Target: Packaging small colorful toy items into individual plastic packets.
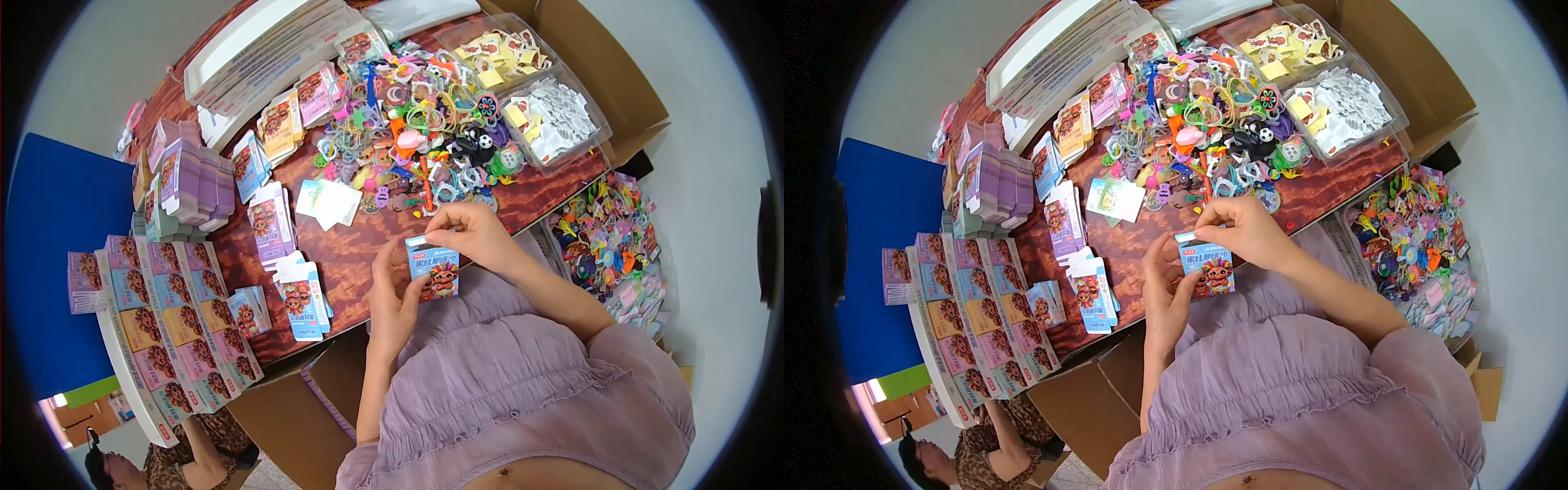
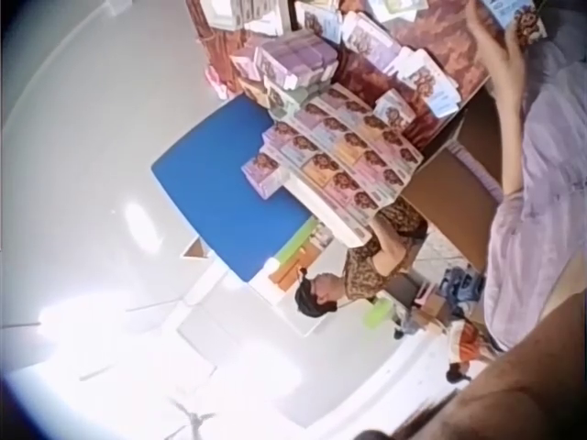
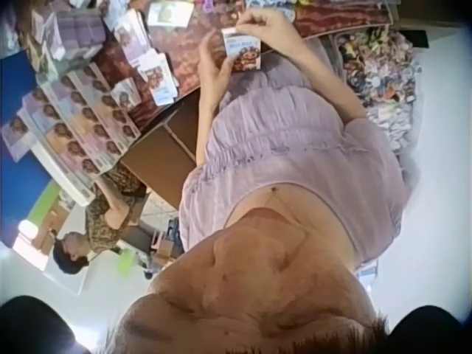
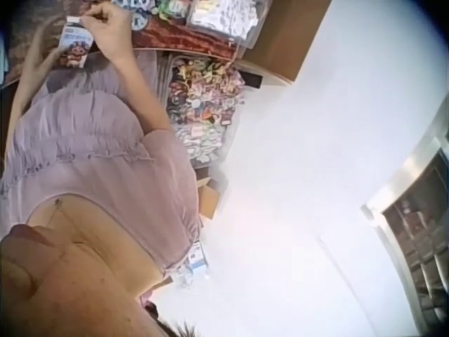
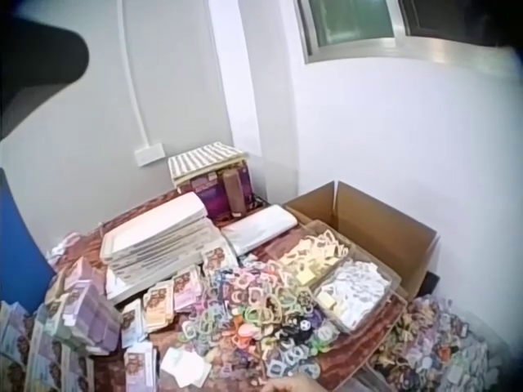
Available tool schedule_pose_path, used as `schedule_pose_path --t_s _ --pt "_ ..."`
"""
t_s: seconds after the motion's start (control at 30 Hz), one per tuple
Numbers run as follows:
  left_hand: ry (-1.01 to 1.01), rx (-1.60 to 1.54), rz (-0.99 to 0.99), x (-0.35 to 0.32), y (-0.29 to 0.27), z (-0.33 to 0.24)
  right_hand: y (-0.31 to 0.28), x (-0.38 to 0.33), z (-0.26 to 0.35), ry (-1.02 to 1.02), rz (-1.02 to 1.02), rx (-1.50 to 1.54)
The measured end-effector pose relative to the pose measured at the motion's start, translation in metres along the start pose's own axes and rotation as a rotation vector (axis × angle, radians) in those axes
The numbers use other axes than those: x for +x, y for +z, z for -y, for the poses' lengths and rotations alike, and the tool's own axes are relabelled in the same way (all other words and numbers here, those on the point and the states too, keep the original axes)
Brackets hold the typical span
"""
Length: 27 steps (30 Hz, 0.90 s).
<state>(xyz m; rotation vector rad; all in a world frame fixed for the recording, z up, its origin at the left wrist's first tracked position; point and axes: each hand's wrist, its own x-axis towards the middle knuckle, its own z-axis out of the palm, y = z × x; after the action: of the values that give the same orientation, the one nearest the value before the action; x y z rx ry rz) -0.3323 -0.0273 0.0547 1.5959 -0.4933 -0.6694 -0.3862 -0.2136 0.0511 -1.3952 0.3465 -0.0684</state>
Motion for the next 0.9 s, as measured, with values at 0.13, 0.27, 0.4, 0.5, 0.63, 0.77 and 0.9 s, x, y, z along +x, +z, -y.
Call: schedule_pose_path --t_s 0.13,0.27,0.4,0.5,0.63,0.77,0.9 --pt "-0.025 -0.014 0.020 -0.001 -0.001 0.007 -0.006 0.000 -0.005 -0.117 0.085 -0.198" --pt "0.010 -0.044 0.021 -0.004 -0.001 0.008 -0.016 -0.005 0.010 -0.210 0.241 -0.429" --pt "-0.027 0.094 0.094 -0.006 -0.008 0.009 -0.016 -0.011 0.011 -0.439 0.222 -0.569" --pt "0.031 0.153 0.123 -0.008 -0.014 0.015 -0.018 -0.012 0.010 -0.395 0.282 -0.601" --pt "-0.031 0.112 0.097 -0.009 -0.010 0.010 -0.002 -0.016 0.002 -0.319 0.189 -0.464" --pt "-0.074 -0.060 0.029 -0.013 -0.010 0.008 0.001 -0.012 -0.003 -0.269 0.216 -0.422" --pt "-0.093 -0.106 -0.010 -0.017 -0.013 0.010 0.006 -0.008 -0.007 -0.342 0.274 -0.446"
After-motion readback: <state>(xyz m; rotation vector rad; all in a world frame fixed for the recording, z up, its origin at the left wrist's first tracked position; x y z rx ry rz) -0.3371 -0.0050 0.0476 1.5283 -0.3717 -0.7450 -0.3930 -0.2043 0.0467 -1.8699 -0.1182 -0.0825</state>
